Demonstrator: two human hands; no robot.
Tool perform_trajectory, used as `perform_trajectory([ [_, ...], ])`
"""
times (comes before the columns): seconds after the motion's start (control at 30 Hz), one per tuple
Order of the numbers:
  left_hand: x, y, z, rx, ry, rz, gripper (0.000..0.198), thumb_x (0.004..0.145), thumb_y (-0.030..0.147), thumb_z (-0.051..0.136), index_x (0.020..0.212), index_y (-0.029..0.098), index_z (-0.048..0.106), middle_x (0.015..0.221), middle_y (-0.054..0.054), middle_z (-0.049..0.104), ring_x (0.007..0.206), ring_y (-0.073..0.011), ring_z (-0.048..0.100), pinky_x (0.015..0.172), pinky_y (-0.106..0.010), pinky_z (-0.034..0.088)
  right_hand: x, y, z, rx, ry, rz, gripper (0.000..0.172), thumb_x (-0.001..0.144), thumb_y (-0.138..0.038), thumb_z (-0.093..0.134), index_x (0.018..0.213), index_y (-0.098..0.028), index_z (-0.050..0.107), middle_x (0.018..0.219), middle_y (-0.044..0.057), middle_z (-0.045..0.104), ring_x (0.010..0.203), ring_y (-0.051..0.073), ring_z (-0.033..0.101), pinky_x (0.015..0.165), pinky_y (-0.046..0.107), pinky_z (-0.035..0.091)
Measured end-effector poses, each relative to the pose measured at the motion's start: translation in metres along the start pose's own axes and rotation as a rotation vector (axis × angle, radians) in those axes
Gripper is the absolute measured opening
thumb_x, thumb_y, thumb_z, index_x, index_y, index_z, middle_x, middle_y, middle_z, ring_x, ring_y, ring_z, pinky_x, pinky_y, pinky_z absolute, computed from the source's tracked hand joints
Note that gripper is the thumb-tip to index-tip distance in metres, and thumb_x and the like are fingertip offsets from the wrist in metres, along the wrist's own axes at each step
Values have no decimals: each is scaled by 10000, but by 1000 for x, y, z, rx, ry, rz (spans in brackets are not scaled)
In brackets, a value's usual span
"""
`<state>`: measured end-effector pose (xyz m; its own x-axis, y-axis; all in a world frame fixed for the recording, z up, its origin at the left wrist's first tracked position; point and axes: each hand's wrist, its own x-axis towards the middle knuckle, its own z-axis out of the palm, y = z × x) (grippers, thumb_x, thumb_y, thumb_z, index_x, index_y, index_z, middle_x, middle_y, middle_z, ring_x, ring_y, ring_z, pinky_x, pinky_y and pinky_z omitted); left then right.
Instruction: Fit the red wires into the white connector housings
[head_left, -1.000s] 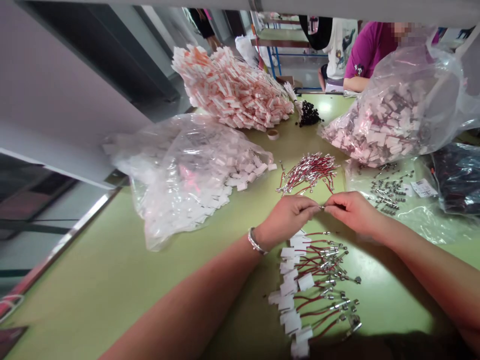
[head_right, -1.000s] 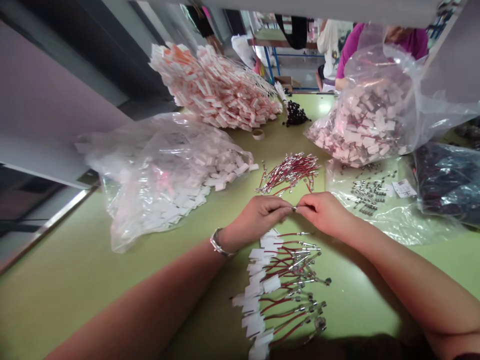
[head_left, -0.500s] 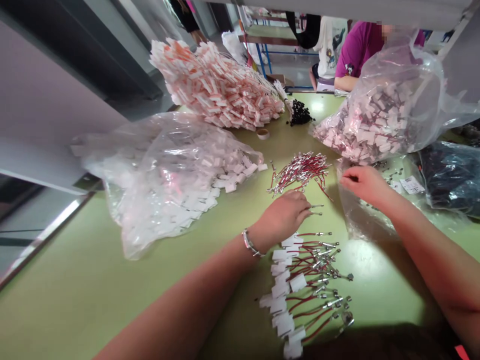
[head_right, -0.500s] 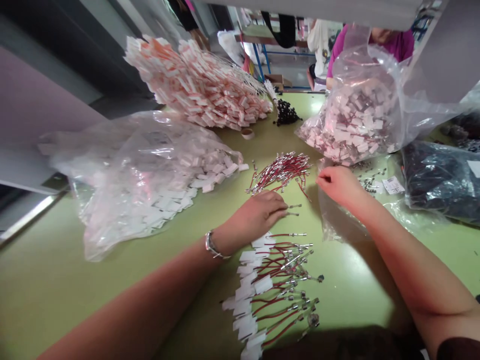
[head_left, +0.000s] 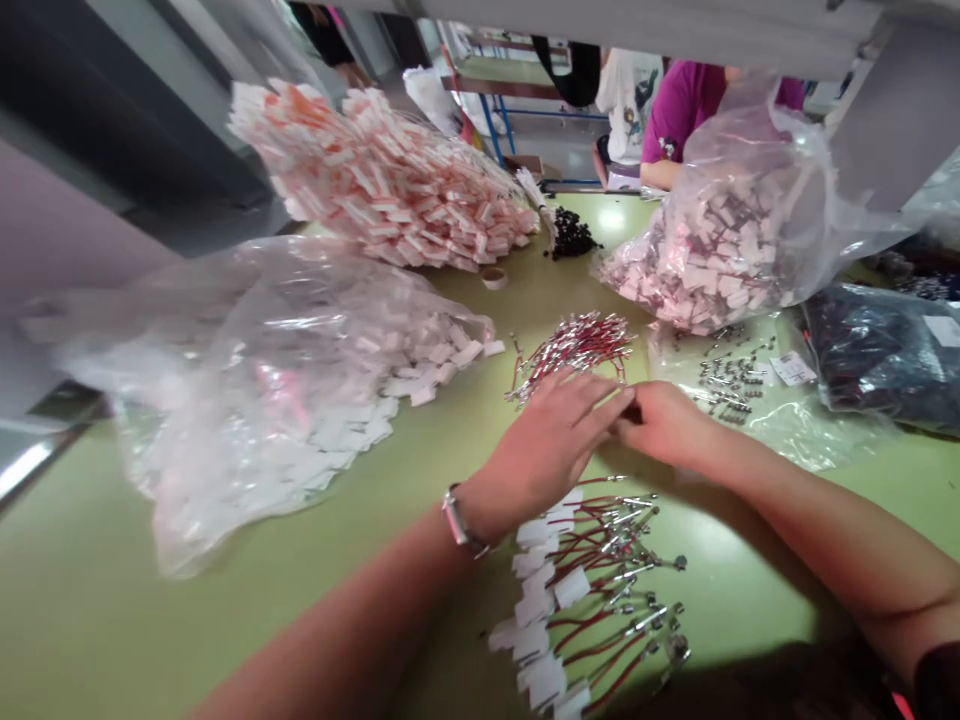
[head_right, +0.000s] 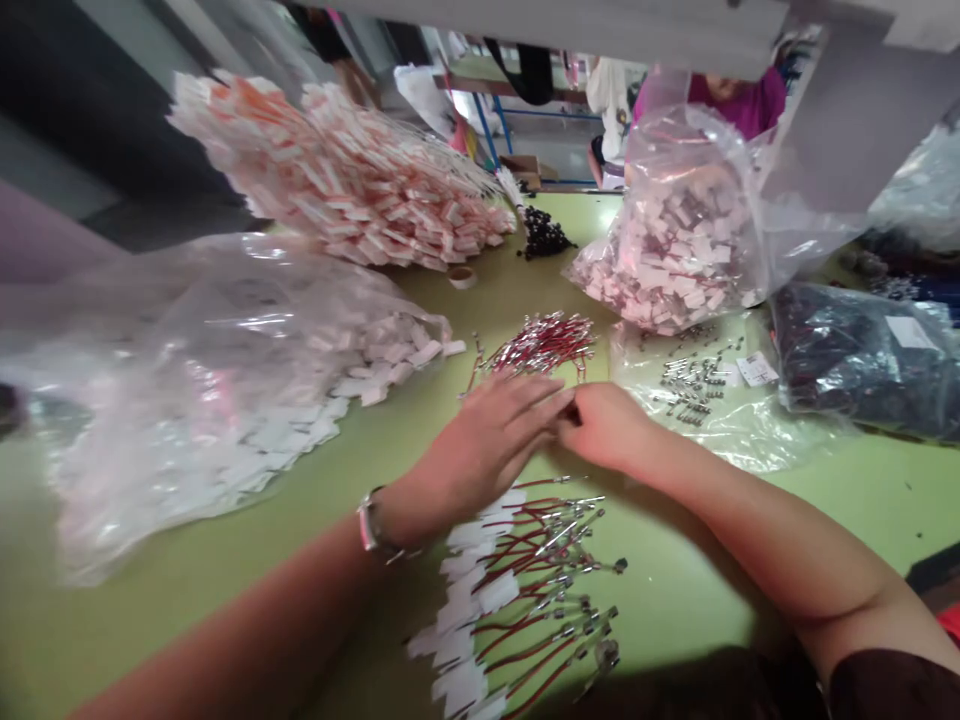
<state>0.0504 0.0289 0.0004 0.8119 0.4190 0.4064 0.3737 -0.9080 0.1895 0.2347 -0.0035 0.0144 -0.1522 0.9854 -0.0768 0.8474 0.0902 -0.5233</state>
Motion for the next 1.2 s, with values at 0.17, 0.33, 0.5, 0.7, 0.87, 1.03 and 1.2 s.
perform_trajectory([
  [0.17, -4, 1, -1, 12, -177, -129, 423, 944, 196, 345, 1354, 176, 447, 932, -86, 683, 785, -195, 625, 706, -318, 500, -1, -9, -13, 355, -138, 57, 209, 835, -217, 489, 708, -150, 640, 667, 8, 627, 594, 98, 497, 569, 234, 379],
  [0.33, -2, -5, -4, -217, 78, -446, 345, 936, 358, 394, 1007, 172, 676, 921, -68, 698, 820, -194, 632, 752, -310, 490, -8, 17, -73, -275, -79, 45, 152, 804, -206, 520, 745, -184, 658, 746, 34, 656, 639, 123, 518, 579, 262, 336],
  [0.5, 1, -11, -8, -480, 190, -729, 259, 862, 373, 510, 841, 202, 702, 757, -5, 692, 676, -156, 599, 619, -255, 459, -6, 46, -76, -668, -288, 169, 112, 719, -293, 637, 736, -192, 680, 744, 83, 657, 624, 180, 550, 507, 292, 285],
  [0.7, -1, -19, -9, -756, 279, -880, 274, 825, 411, 571, 799, 166, 691, 623, 11, 601, 516, -88, 470, 479, -207, 353, 4, 54, -62, -645, -249, 128, 112, 763, -219, 577, 696, -186, 659, 726, 92, 655, 614, 191, 558, 523, 305, 302],
  [0.87, -1, -14, -3, -899, 196, -847, 246, 800, 397, 616, 826, 170, 707, 655, -8, 631, 552, -88, 502, 523, -220, 405, 2, 32, -54, -325, -8, 1, 157, 845, -194, 460, 803, -182, 610, 710, 54, 643, 595, 152, 523, 569, 283, 342],
  [1.03, 0, -2, 0, -849, 133, -799, 180, 768, 341, 647, 777, 174, 715, 717, -19, 699, 598, -101, 554, 588, -249, 458, -5, 1, -22, 58, 86, -93, 164, 878, -227, 449, 884, -192, 609, 730, 20, 641, 621, 134, 527, 600, 255, 387],
  [1.2, 1, 0, 1, -872, 108, -748, 150, 772, 298, 629, 760, 176, 715, 718, -18, 715, 598, -99, 577, 598, -246, 479, -7, -6, -3, 289, 122, -127, 150, 859, -238, 496, 851, -212, 643, 804, 17, 671, 725, 139, 572, 688, 262, 434],
])
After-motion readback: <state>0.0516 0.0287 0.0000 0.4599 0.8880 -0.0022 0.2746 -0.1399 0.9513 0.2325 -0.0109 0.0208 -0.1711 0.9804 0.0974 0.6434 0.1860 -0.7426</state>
